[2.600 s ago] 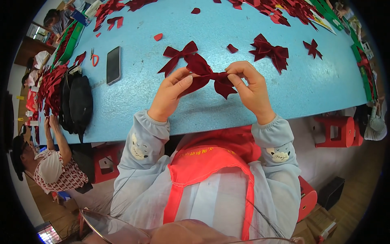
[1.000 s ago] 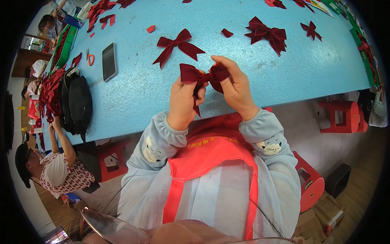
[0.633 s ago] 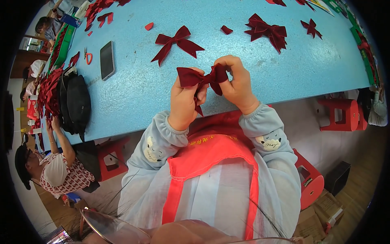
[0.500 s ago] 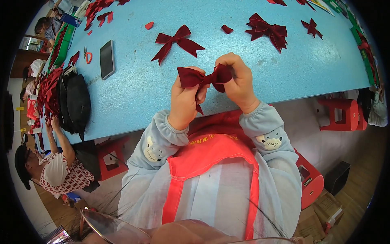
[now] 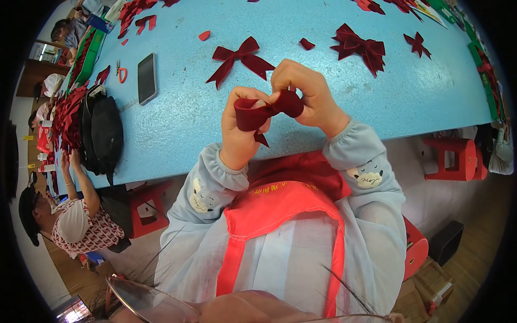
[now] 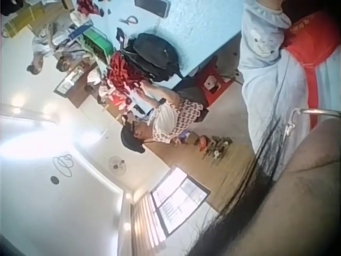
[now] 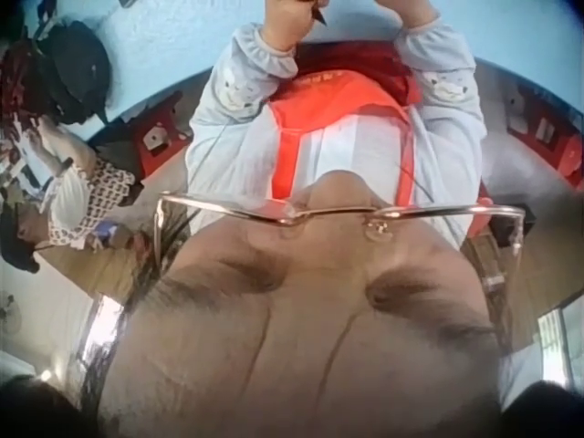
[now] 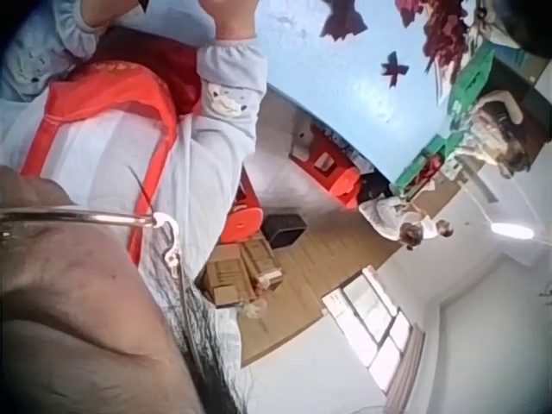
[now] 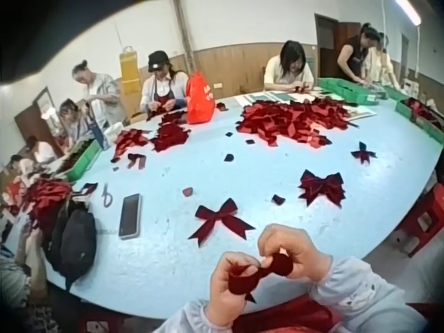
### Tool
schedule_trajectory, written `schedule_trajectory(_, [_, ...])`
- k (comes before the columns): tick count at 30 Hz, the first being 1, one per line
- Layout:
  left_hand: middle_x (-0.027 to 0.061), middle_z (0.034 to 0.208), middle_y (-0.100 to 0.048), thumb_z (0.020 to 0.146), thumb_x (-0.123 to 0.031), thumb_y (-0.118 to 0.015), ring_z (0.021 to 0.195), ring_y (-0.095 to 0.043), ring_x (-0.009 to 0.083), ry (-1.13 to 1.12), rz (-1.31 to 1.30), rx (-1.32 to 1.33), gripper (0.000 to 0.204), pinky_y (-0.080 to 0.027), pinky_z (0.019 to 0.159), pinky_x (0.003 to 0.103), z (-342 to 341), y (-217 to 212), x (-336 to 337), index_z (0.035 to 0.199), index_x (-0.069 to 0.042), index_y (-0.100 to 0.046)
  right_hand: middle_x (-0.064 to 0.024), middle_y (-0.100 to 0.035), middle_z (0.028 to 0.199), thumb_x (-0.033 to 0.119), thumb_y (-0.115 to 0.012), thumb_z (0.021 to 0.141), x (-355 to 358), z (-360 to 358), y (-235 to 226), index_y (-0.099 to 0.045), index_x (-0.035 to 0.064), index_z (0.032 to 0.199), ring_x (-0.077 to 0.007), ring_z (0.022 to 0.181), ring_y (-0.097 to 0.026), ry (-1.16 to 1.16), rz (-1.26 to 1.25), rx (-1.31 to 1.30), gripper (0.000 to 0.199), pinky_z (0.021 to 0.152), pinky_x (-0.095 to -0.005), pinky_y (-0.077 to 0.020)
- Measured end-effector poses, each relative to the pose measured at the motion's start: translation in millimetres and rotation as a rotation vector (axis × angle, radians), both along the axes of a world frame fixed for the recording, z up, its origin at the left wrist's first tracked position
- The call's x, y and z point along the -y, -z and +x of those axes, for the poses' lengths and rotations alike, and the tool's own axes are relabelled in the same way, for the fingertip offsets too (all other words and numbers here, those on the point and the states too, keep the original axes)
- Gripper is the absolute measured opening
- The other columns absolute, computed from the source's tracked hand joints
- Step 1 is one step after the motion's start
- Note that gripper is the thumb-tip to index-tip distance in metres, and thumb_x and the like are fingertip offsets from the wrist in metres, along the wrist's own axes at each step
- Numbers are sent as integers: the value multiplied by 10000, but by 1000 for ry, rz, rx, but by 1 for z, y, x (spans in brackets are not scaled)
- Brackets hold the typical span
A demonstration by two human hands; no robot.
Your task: Assembling red decorative bows at a workbench.
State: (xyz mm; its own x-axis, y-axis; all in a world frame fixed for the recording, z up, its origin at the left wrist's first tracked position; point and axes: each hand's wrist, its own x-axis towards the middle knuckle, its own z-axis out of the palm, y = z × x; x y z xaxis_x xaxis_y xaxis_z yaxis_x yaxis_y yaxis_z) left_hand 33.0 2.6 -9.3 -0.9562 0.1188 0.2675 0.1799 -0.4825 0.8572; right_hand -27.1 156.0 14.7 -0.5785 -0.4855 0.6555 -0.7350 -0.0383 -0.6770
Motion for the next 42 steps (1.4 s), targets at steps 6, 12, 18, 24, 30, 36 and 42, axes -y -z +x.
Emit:
schedule_trajectory(6, [-6, 760, -515, 865, -20, -500, 572, -421, 42, 20, 105, -34, 110, -320, 472, 190, -24, -9, 13, 961, -53, -459, -63, -485, 696, 249, -521, 893, 8, -42, -36, -447, 52, 685, -205, 607, -472, 133, 250, -687, 296, 580, -324, -373])
schedule_trajectory(12, [-12, 716, -485, 896, -80, -471, 553, -404, 45, 191, 2, 144, 75, -296, 457, 191, -42, -6, 16, 959, -48, -496, -50, -463, 622, 248, -614, 803, 10, -52, 0, -468, 63, 649, -220, 593, -479, 349, 74, -609, 281, 567, -324, -364])
schedule_trajectory(18, [-2, 689, -474, 903, -97, -442, 533, -389, 50, 348, 106, 254, 93, -277, 454, 186, -52, -2, 13, 950, -56, -511, -50, -463, 615, 211, -602, 817, 6, -57, 12, -470, 57, 657, -215, 571, -465, 273, 16, -471, 258, 564, -321, -361])
schedule_trajectory(24, [1, 644, -465, 904, -106, -434, 495, -378, 57, 188, -27, 200, 70, -267, 440, 190, -58, -1, 1, 909, -74, -496, -58, -483, 637, 119, -571, 809, 17, -56, 24, -489, 44, 727, -214, 547, -451, 216, -203, -175, 138, 533, -305, -353])
schedule_trajectory(30, [-5, 610, -452, 899, -127, -443, 455, -352, 53, 85, -14, 350, 72, -248, 412, 198, -58, -7, 3, 873, -81, -492, -43, -448, 653, 148, -500, 889, 11, -59, 24, -470, 21, 776, -152, 570, -401, 279, -34, -313, 173, 542, -275, -333])
schedule_trajectory(36, [-11, 592, -437, 883, -177, -479, 445, -320, 49, 160, 105, 464, 114, -220, 403, 203, -60, -9, 0, 823, -83, -505, -17, -420, 640, 142, -489, 883, 11, -50, 25, -424, 38, 701, -114, 564, -372, 230, -8, -26, 220, 512, -239, -307])
schedule_trajectory(42, [-18, 579, -415, 873, -208, -506, 446, -303, 53, 220, 200, 457, 159, -204, 408, 211, -65, -2, -3, 770, -86, -499, -7, -423, 647, 186, -475, 908, 16, -42, 27, -394, 47, 675, -82, 583, -361, 192, -113, 285, 283, 510, -234, -306])
